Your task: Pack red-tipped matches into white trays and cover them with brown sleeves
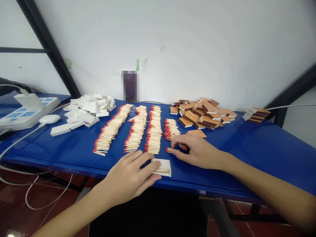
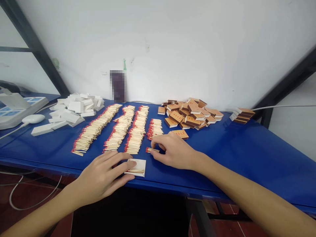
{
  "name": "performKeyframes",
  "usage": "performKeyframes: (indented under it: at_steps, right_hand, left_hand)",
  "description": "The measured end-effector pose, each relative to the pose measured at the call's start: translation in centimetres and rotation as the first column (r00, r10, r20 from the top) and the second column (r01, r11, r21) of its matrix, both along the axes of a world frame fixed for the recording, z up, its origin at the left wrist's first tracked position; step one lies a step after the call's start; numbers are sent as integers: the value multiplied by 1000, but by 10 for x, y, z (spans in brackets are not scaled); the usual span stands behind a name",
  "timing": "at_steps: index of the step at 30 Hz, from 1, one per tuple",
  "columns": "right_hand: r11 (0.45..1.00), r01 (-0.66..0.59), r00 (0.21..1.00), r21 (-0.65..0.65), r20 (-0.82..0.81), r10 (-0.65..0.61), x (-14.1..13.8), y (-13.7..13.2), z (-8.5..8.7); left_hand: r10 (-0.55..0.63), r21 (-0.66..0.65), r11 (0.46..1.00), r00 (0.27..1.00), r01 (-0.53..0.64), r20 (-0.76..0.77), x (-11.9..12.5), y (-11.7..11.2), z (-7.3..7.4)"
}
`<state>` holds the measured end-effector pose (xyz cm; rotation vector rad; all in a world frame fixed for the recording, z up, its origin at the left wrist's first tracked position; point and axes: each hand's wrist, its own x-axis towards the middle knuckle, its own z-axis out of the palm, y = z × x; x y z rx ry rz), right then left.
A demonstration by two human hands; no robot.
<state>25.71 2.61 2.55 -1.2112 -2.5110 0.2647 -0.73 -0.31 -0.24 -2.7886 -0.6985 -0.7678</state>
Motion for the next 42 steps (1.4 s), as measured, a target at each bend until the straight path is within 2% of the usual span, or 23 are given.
performKeyframes:
  at_steps: [13, 17, 21, 29, 42]
  right_hand:
    - [1000, 19, 997, -11, 79, -18, -4, -5, 6]
    - [1000, 28, 999, -12, 22, -27, -3, -3, 4]
    - [994, 108, 993, 16, -46, -107, 1, 3, -3]
    - [946, 307, 951, 101, -3, -309, 2, 10, -8]
    - [976, 197, 980, 94, -6, -197, 1, 10, -8]
  left_hand:
    - [-3, -9, 1000, 1000, 2, -16, 1, 0, 1]
    - [-2, -7, 1000, 1000, 2, -17, 1, 0, 1]
    - [3, 2, 1000, 1000, -3, -13, 1, 0, 1]
    - [1, -9, 1000, 1000, -1, -15, 1, 0, 1]
    - [-6, -7, 1000, 1000, 5, -15, 1, 1, 1]
